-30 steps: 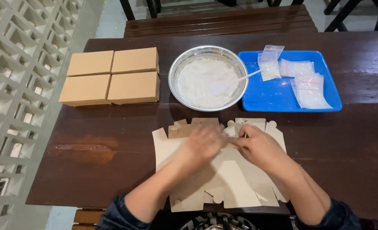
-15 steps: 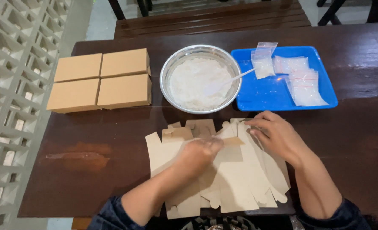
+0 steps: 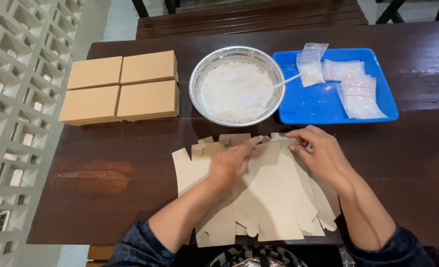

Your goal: The person folds flat cardboard pieces into small boxes, places two sealed plastic packets of white powder into each box, and closes the flaps. The completed boxes are stacked on the table. The person then begins folding another flat cardboard piece.

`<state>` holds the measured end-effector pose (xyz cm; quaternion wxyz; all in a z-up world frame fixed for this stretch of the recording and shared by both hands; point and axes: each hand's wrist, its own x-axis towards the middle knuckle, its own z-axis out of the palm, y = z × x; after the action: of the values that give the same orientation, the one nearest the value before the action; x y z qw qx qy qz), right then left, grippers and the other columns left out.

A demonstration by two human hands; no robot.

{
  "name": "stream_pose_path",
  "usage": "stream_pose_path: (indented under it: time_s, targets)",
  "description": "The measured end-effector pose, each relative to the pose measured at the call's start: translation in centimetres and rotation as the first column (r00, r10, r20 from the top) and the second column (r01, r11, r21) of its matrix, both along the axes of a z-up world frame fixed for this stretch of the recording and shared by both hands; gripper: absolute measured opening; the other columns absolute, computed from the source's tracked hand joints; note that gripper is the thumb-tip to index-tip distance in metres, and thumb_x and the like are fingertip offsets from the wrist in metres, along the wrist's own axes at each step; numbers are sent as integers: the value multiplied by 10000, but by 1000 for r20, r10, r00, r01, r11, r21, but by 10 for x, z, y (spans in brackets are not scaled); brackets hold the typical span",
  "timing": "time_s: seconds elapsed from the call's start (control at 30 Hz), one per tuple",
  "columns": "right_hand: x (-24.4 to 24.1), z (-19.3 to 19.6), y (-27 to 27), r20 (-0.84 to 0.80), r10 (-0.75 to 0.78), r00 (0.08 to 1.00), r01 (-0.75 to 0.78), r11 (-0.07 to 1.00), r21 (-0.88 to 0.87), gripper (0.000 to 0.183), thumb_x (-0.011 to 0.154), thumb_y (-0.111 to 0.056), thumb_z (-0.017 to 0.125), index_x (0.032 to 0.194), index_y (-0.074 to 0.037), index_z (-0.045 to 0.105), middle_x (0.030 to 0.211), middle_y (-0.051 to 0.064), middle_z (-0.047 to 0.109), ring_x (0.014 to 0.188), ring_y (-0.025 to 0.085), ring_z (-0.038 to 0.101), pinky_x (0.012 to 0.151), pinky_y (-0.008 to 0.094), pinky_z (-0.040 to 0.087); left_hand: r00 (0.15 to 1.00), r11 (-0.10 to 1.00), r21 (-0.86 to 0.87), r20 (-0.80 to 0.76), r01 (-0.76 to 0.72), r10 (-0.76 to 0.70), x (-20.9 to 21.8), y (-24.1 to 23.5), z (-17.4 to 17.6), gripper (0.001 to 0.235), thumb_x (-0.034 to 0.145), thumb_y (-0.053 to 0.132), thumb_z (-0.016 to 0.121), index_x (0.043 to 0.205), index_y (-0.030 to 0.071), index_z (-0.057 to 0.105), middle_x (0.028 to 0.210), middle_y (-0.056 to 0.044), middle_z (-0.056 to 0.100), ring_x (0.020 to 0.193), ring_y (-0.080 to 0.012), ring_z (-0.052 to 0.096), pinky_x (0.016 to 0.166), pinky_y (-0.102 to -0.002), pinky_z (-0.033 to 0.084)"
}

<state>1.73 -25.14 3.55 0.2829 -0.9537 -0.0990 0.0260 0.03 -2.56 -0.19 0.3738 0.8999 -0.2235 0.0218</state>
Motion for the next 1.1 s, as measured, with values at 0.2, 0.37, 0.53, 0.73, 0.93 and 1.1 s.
stream_pose_path:
  time_s: [0.2,0.37,0.53,0.73,0.93,1.1]
  targets:
    - [-3,6,-7,45,106,993,-107,994,14,33,744,-125,656,722,-140,638,757,-6,596,815,190,586,744,325,482,985,995,95,160,42,-57,0,-1,-7,217,870,197,501,1074,206,574,882,-10,636,821,-192,620,710,-288,499]
    - [-8,32,-3,-175,210,962,-227,971,-79,96,751,-137,618,809,-101,684,912,59,664,920,259,604,803,377,502,678,941,228,653,251,-339,17,-7,-46,94,835,122,500,880,139,581,861,-46,604,842,-205,595,768,-331,483]
    - [-11,43,-1,-314,238,919,-264,964,-43,208,782,-199,578,870,-76,721,1015,100,667,970,313,611,861,420,489,649,932,268,669,244,-362,0,-16,-40,82,802,123,462,831,140,536,826,-21,519,867,-204,547,673,-314,461]
    - [-8,16,16,-199,53,979,-94,975,-202,182,793,-315,581,818,-145,638,826,83,645,835,307,627,736,395,497,648,949,237,693,208,-316,-9,-24,-36,123,792,221,524,753,114,571,752,-46,529,779,-233,552,674,-341,458]
    - [-3,20,16,-252,-185,950,62,902,-427,415,733,-592,569,655,-185,539,695,26,607,739,263,636,631,348,471,684,946,270,656,181,-319,0,-26,-53,125,796,263,557,768,144,585,749,-25,565,763,-203,569,664,-316,467]
    - [3,21,4,-269,-329,905,214,900,-380,407,726,-517,625,591,-148,518,583,86,604,647,325,641,546,350,437,622,900,319,651,297,-435,2,-21,-43,137,843,190,563,759,87,601,781,-60,598,817,-209,590,770,-319,467]
